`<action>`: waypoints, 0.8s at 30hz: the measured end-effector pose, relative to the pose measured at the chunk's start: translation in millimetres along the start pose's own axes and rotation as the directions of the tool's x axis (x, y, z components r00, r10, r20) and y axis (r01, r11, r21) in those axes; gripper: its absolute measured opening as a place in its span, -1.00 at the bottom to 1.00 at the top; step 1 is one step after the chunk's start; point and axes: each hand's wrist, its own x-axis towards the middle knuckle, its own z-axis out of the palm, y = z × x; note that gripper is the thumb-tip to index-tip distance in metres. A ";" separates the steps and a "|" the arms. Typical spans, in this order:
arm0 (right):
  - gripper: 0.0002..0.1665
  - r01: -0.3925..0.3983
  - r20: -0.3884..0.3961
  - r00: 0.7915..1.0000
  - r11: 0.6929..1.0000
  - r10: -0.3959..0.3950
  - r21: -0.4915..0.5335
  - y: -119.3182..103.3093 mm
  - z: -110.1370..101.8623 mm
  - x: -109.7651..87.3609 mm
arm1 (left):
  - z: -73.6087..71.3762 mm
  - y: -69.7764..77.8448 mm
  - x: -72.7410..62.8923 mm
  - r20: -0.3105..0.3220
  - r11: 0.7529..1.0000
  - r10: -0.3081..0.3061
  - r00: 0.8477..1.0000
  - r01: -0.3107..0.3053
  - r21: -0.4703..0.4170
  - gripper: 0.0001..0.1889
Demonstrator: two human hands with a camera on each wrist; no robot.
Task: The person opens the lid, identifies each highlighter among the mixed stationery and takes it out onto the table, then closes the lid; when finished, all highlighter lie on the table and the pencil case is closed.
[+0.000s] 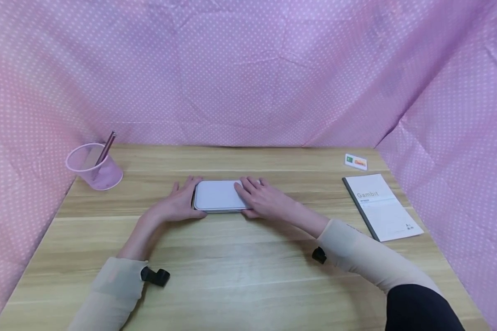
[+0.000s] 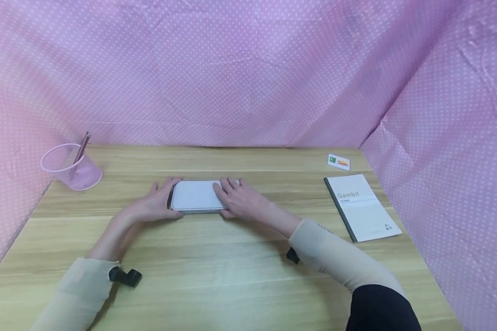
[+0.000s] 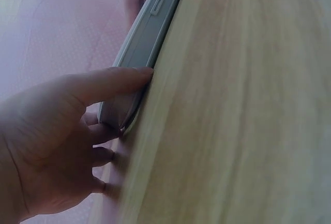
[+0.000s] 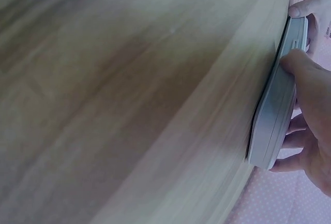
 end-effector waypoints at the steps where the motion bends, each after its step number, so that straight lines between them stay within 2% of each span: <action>1: -0.09 0.002 0.000 1.000 1.000 -0.002 -0.004 0.1 -0.6 0.2 | 0.2 -0.5 0.2 -0.003 1.000 0.000 1.000 0.000 0.005 0.16; 17: -0.16 0.019 0.010 1.000 0.999 -0.018 -0.043 -1.0 -5.6 1.5 | 1.6 1.8 -0.9 -0.035 0.999 0.033 0.999 -0.032 0.030 0.10; 24: -0.18 0.025 0.006 1.000 0.997 -0.025 -0.069 -0.7 -7.8 2.2 | 0.7 3.0 -0.7 -0.026 0.999 0.025 0.999 -0.024 0.028 0.11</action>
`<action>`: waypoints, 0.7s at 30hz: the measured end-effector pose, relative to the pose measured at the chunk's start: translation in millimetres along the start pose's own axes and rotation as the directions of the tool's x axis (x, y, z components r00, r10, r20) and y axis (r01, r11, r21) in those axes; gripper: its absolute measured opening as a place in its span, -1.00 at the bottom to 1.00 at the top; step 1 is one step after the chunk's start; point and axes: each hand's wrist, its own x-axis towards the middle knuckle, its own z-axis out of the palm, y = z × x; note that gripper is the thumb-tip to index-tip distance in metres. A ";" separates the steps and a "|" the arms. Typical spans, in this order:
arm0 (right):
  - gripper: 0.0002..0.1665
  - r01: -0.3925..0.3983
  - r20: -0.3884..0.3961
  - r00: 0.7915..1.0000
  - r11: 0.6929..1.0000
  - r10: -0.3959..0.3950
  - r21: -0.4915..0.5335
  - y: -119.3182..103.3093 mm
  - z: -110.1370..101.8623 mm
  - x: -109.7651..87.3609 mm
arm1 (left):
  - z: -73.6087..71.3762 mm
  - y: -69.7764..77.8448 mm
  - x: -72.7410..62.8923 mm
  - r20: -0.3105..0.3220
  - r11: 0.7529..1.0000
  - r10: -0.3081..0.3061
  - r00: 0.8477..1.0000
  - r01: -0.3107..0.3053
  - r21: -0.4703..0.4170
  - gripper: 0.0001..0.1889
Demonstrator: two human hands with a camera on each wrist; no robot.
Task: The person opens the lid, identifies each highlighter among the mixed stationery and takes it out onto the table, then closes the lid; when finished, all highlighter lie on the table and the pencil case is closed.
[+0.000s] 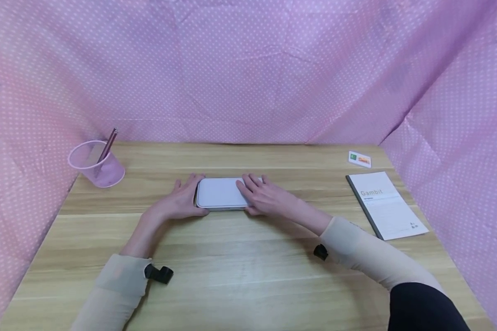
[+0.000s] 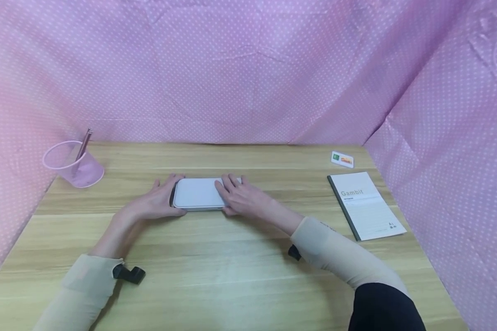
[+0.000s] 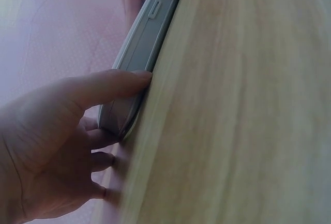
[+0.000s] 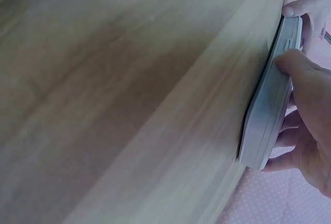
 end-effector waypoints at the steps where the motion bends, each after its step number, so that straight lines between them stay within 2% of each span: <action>1: -0.18 0.001 0.002 1.000 1.000 -0.001 0.000 0.2 -0.2 0.2 | -0.3 0.1 -0.1 0.003 1.000 -0.003 1.000 0.003 0.001 0.12; 7: -0.17 0.002 0.016 1.000 1.000 -0.002 0.013 1.1 -0.3 1.2 | -0.9 -0.4 0.6 0.014 1.000 -0.017 1.000 0.017 0.007 0.12; 15: -0.20 0.018 -0.002 1.000 1.000 -0.018 -0.018 1.8 -0.2 0.6 | -1.7 0.0 2.2 0.024 1.000 -0.012 1.000 0.012 0.002 0.11; 21: -0.19 0.036 0.014 0.999 0.998 -0.035 -0.044 3.6 -0.6 1.1 | -1.1 -0.9 3.1 0.013 1.000 -0.004 1.000 0.004 -0.003 0.09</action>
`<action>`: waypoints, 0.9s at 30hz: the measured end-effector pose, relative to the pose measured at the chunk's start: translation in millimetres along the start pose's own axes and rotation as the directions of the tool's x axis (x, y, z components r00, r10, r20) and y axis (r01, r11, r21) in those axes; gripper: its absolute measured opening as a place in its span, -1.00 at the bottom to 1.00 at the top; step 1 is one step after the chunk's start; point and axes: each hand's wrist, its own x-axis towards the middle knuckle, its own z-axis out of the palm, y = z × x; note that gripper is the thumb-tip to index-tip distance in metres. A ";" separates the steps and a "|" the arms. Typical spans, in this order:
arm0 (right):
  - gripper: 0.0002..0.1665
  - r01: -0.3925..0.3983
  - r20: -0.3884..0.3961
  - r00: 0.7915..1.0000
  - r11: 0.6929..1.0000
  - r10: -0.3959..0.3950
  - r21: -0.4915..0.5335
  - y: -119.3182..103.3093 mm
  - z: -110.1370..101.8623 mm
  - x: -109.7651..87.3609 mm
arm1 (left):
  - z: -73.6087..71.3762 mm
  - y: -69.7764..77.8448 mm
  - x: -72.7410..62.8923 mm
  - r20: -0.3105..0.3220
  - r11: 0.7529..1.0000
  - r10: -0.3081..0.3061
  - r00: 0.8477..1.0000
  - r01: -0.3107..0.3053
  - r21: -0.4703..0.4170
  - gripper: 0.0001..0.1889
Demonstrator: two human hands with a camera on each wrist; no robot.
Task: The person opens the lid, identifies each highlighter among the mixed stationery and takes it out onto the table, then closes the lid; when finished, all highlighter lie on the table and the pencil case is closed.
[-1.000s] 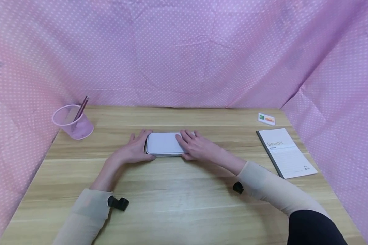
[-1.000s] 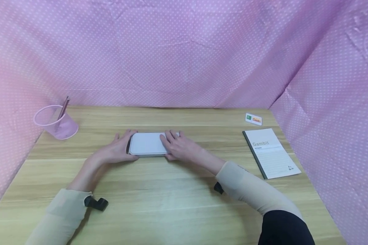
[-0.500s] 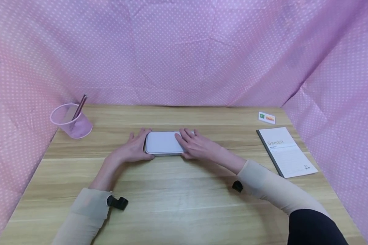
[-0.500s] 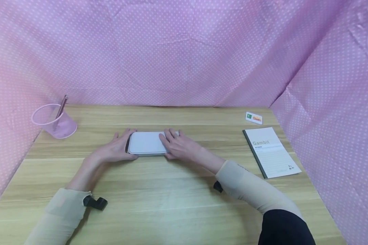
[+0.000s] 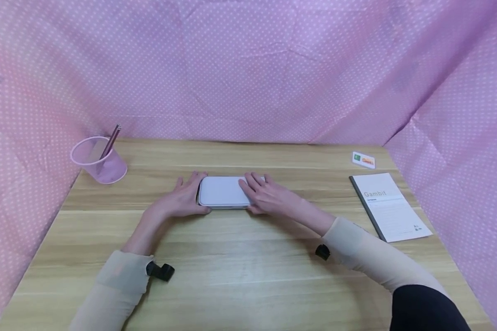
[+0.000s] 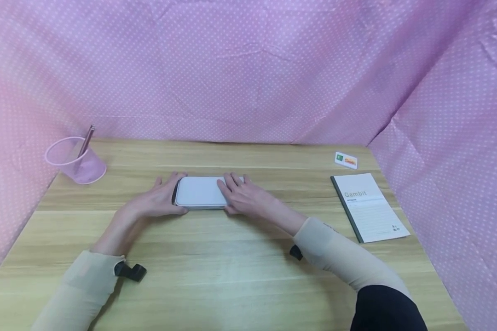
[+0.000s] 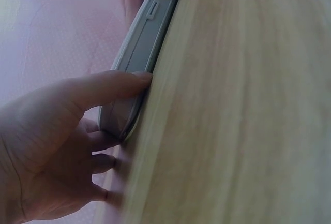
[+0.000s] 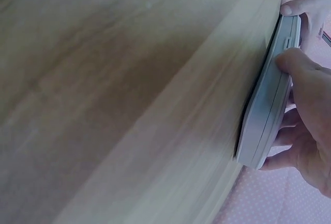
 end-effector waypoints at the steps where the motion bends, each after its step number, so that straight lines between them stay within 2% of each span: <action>1: -0.19 0.001 0.000 1.000 1.000 -0.001 -0.003 0.7 -0.4 -0.6 | 0.0 0.5 0.6 -0.003 1.000 0.005 1.000 -0.005 -0.002 0.08; 4: -0.20 0.001 0.008 1.000 1.000 -0.001 -0.008 2.6 -1.6 -2.8 | 0.5 1.9 2.2 -0.006 1.000 0.012 1.000 -0.012 -0.004 0.08; 11: -0.19 0.006 0.041 0.999 0.998 -0.008 0.058 4.5 -4.2 -1.9 | -0.2 1.4 0.9 -0.011 1.000 0.002 1.000 -0.002 0.007 0.10; 19: -0.16 -0.013 0.106 0.994 0.979 -0.009 0.204 8.0 -8.2 2.0 | -2.9 -0.8 -1.7 -0.022 1.000 0.004 1.000 -0.004 0.010 0.13; 27: -0.14 -0.024 0.111 0.994 0.969 -0.004 0.247 9.4 -7.2 0.3 | -3.1 1.5 -0.4 -0.003 1.000 -0.021 1.000 0.021 0.004 0.17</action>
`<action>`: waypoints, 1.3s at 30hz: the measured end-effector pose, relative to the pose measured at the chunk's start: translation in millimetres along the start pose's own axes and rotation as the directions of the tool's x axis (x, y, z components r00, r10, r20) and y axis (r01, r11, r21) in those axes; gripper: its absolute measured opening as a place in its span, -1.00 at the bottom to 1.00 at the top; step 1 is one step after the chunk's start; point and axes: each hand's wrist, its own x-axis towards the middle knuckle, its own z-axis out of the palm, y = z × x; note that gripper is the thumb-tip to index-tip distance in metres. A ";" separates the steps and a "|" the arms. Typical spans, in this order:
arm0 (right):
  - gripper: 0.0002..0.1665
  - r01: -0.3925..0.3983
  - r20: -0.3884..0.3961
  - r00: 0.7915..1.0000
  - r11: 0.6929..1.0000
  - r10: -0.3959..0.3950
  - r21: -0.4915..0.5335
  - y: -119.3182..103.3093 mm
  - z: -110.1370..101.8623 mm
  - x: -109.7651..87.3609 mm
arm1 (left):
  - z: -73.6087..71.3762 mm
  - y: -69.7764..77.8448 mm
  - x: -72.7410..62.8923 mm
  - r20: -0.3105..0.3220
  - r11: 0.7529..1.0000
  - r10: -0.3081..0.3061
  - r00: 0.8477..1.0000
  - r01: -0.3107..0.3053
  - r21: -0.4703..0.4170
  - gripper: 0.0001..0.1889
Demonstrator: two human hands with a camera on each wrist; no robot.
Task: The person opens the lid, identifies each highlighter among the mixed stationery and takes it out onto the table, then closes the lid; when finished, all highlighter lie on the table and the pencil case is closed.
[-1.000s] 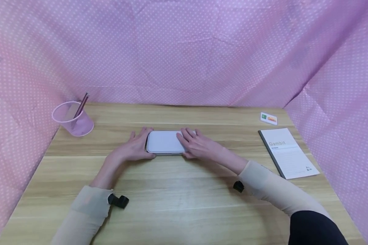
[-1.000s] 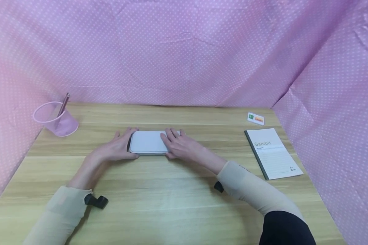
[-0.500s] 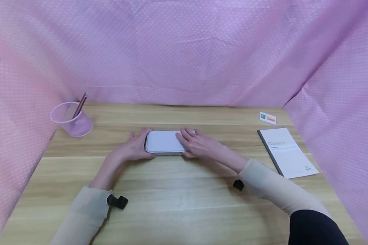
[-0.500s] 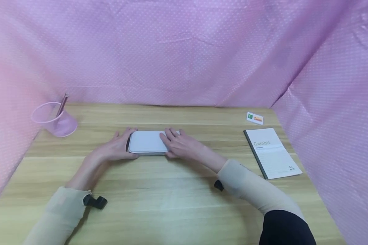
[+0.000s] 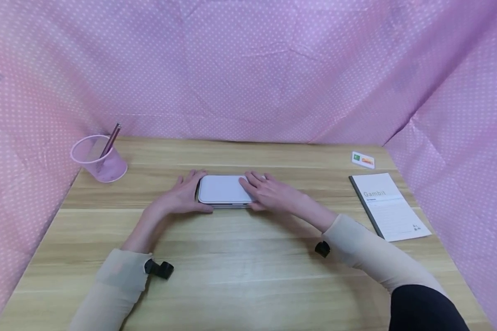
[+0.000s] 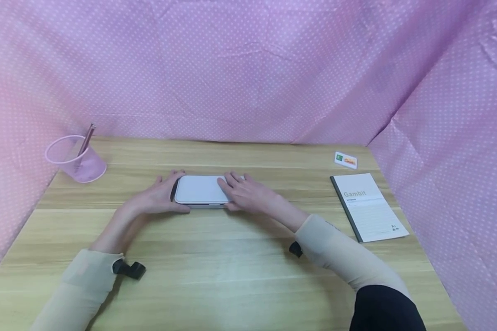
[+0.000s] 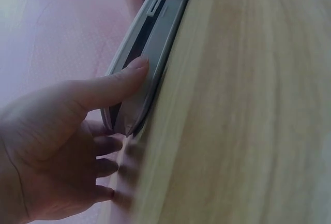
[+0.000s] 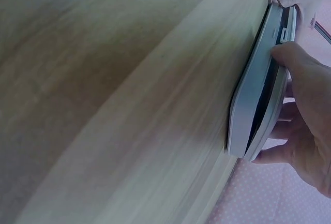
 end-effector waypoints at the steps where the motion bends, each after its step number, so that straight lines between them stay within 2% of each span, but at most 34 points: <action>1: -0.13 0.000 0.001 1.000 1.000 0.000 0.001 0.0 -0.1 0.1 | -0.1 -0.6 0.2 0.005 1.000 -0.004 1.000 0.004 0.007 0.19; 7: -0.10 -0.016 0.057 0.998 0.998 0.013 0.058 0.7 -4.5 2.1 | -0.8 -2.1 -0.7 0.025 0.999 -0.033 0.999 0.032 0.016 0.25; 10: -0.07 -0.049 0.130 0.991 0.984 0.027 0.169 4.9 -8.7 2.5 | -1.3 -1.7 -1.2 0.023 0.999 -0.037 0.999 0.037 0.010 0.27; 12: -0.09 -0.083 0.168 0.985 0.959 0.038 0.271 9.9 -11.9 2.3 | -1.8 -1.8 -1.3 0.024 0.999 -0.043 0.999 0.043 0.002 0.29; 15: -0.16 -0.105 0.169 0.985 0.897 0.034 0.430 20.4 -16.2 2.4 | -3.1 -1.7 -2.0 0.033 0.997 -0.069 0.997 0.070 -0.023 0.33; 18: -0.22 -0.095 0.138 0.990 0.815 0.018 0.571 33.2 -20.2 4.1 | -4.6 -0.8 -3.1 0.046 0.994 -0.096 0.994 0.098 -0.043 0.34; 22: -0.33 -0.101 0.118 0.993 0.705 0.025 0.702 50.1 -24.2 9.0 | -6.2 0.7 -4.9 0.057 0.992 -0.116 0.992 0.119 -0.048 0.34; 25: -0.42 -0.151 0.126 0.988 0.637 0.085 0.756 61.5 -25.5 13.1 | -5.9 0.3 -5.5 0.044 0.994 -0.097 0.994 0.099 -0.049 0.29; 27: -0.46 -0.195 0.131 0.980 0.600 0.149 0.776 68.0 -26.1 15.5 | -5.3 -0.7 -5.1 0.025 0.996 -0.069 0.997 0.070 -0.057 0.25; 30: -0.54 -0.217 0.096 0.966 0.561 0.238 0.799 77.7 -25.4 19.8 | -4.8 -1.7 -4.5 0.012 0.997 -0.046 0.999 0.047 -0.068 0.21; 34: -0.60 -0.205 0.032 0.943 0.504 0.331 0.839 90.3 -17.9 24.0 | -5.5 -1.6 -4.1 0.036 0.996 -0.070 0.997 0.072 -0.060 0.23; 37: -0.58 -0.232 0.051 0.916 0.422 0.398 0.876 98.0 -8.0 24.8 | -6.0 -1.0 -4.2 0.043 0.996 -0.072 0.996 0.074 -0.056 0.21; 39: -0.55 -0.257 0.089 0.898 0.352 0.430 0.900 102.2 -0.7 25.7 | -6.0 -0.7 -4.5 0.033 0.996 -0.065 0.997 0.067 -0.065 0.20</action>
